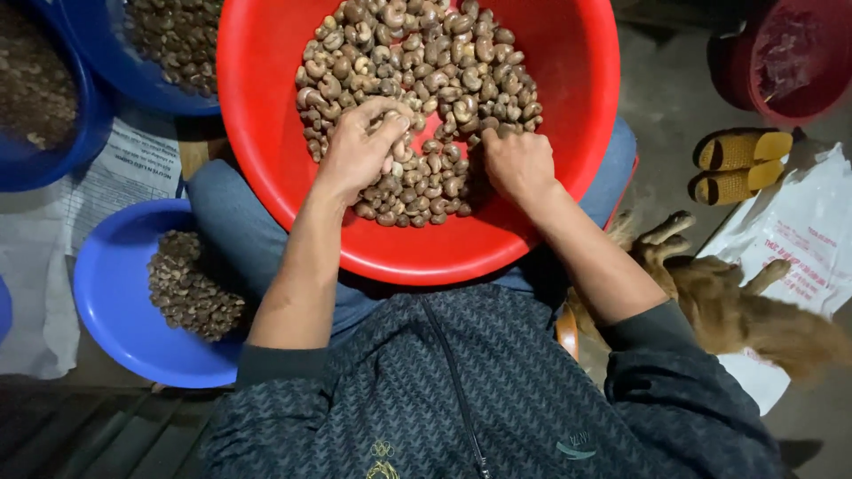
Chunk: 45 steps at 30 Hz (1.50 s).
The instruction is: Manually sorting cashew nuts in a large bowl by picking through them and moving them around.
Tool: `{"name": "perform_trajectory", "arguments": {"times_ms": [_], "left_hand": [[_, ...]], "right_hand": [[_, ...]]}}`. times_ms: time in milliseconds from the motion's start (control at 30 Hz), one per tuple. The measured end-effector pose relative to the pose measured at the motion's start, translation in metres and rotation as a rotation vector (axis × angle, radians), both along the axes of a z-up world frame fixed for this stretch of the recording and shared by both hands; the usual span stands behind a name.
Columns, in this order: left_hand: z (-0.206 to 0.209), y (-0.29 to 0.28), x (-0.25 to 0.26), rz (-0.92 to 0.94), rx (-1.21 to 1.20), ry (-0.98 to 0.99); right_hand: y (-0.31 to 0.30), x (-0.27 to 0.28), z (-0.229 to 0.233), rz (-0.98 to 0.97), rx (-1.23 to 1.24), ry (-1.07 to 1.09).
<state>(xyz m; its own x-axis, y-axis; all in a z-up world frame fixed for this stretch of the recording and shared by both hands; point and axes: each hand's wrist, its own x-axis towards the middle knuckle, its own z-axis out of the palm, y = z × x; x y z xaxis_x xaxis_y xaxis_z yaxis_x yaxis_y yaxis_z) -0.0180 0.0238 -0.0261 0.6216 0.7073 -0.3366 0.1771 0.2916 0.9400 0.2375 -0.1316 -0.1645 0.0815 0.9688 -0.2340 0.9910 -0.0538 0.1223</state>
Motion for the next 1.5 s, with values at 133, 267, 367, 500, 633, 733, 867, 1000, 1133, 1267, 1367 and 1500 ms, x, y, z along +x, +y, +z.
{"name": "perform_trajectory", "arguments": {"times_ms": [133,267,367,500,633,733,867,1000,1133,1267,1367,1500], "left_hand": [[0.005,0.001,-0.001,0.069,-0.078,0.012],[-0.001,-0.001,0.003,0.038,-0.064,0.240],[-0.014,0.000,0.001,0.074,-0.103,0.021],[-0.006,0.000,0.001,0.053,-0.123,-0.005],[0.016,-0.011,-0.003,0.019,-0.067,0.033],[-0.009,-0.015,-0.006,-0.187,0.283,0.485],[-0.054,-0.019,-0.007,-0.474,0.524,0.799],[-0.076,-0.026,-0.004,-0.630,0.394,0.898],[-0.036,-0.022,-0.001,-0.585,0.407,0.797],[-0.017,-0.015,0.003,-0.507,0.483,0.825],[-0.029,-0.010,-0.001,-0.399,0.598,0.808],[-0.027,-0.007,0.001,-0.286,0.697,0.727]], "right_hand": [[0.003,-0.005,0.011,0.011,-0.022,-0.009],[0.017,-0.028,0.066,-0.064,-0.104,0.196],[0.033,-0.063,0.117,-0.077,-0.278,0.355],[0.034,-0.085,0.126,0.045,-0.371,0.345],[0.022,-0.062,0.085,0.105,-0.333,0.174],[0.016,-0.047,0.081,0.083,-0.373,0.163],[0.022,-0.040,0.092,-0.024,-0.380,0.297],[0.047,-0.042,0.099,-0.108,-0.152,0.454],[0.079,-0.048,0.076,-0.123,0.025,0.525],[0.109,-0.070,0.095,0.013,0.158,0.516],[0.114,-0.073,0.091,0.083,0.029,0.447],[0.102,-0.054,0.101,0.085,-0.339,0.378]]}}
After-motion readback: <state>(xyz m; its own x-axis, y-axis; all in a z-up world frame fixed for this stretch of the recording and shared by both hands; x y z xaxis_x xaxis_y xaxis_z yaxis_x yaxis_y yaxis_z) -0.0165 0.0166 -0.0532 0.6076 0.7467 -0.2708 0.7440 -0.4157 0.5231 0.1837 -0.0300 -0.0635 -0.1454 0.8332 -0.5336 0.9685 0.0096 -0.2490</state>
